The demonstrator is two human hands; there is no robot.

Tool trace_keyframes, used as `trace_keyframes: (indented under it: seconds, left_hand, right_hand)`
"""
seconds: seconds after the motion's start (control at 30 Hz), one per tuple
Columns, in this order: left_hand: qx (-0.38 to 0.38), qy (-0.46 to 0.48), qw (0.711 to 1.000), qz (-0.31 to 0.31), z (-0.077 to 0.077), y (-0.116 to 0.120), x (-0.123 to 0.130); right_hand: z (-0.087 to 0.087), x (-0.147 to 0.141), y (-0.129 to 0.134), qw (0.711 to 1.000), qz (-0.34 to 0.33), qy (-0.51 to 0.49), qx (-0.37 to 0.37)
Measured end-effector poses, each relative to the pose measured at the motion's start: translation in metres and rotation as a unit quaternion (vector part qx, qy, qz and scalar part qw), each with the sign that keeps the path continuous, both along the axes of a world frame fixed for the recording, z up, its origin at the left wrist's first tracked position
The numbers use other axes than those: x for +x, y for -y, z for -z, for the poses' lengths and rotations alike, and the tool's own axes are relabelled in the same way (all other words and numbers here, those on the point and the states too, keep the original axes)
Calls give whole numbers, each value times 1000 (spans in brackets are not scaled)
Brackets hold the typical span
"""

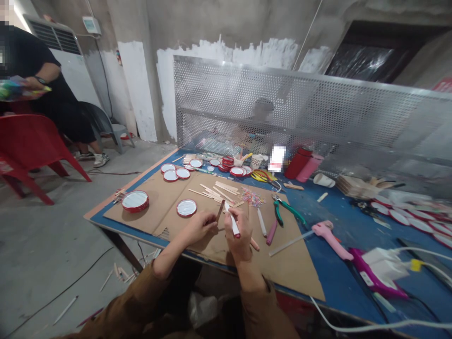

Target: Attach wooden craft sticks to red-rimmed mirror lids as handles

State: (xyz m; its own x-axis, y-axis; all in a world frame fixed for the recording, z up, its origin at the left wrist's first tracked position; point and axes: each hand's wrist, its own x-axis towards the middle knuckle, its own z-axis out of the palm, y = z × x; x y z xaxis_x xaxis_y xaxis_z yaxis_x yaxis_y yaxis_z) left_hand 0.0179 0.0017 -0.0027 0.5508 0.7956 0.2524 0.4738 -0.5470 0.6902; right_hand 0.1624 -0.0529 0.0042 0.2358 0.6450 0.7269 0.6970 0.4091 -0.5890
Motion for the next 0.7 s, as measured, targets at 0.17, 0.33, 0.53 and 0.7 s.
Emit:
trace_keyframes:
  seconds: [0.17,0.33,0.53,0.7]
  left_hand:
    - [3,1,1000,0,0,0,0]
    - [3,7,1000,-4,1,0,0]
    - [1,1,1000,-3,-1,1,0]
    - [0,5,1000,2,-1,1,0]
  right_hand:
    - [2,1,-1,1000,1,-4,3]
    - [1,0,0,1000,9,-3,7]
    - [1,0,1,1000,0,5,2]
    - [0,0,1,1000,-6,11,11]
